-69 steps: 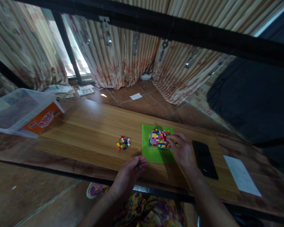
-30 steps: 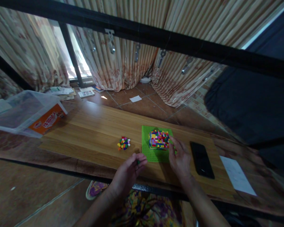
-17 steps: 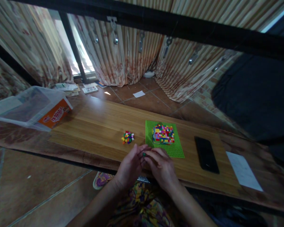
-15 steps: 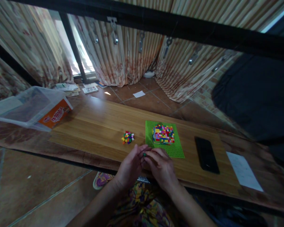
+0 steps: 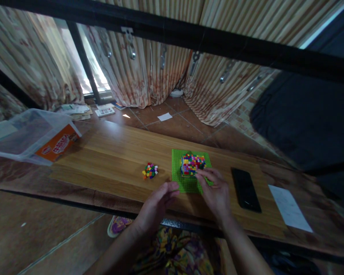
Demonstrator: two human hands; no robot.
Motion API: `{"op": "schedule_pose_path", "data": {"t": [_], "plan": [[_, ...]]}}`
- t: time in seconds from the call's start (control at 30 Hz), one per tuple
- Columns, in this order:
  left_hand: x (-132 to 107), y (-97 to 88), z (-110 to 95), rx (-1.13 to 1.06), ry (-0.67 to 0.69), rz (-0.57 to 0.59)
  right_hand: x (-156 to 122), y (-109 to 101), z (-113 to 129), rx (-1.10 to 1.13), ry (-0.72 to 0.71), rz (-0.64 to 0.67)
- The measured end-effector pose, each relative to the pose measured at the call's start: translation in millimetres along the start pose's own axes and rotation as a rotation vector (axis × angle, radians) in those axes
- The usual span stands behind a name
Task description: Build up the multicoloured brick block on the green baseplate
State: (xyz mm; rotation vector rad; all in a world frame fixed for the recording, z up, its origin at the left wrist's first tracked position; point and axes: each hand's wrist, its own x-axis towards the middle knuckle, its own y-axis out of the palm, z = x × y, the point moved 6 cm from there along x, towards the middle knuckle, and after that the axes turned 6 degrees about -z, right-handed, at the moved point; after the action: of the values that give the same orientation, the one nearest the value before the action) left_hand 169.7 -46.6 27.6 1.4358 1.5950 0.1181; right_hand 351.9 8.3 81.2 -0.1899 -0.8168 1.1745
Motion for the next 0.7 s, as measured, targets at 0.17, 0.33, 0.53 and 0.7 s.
{"op": "schedule_pose_path", "data": {"t": [0.17,0.33,0.53,0.7], "plan": [[-2.9,-5.3,-3.3,0.017,0.011,-0.002,28.6,1.9,-39.9,0.030,0.118,-0.058],[-3.2,-5.9,-6.0,0.017,0.025,0.013,33.9,8.2,-51.7,0.038,0.137,-0.034],[-1.8,-8.7,-7.5,0.033,0.016,-0.024,34.5,13.2,-67.2,0.152,0.230,-0.019],[-2.4,-9.4,-7.6,0.038,0.008,-0.039,32.1,22.5,-81.1,0.325,0.394,-0.085]]}}
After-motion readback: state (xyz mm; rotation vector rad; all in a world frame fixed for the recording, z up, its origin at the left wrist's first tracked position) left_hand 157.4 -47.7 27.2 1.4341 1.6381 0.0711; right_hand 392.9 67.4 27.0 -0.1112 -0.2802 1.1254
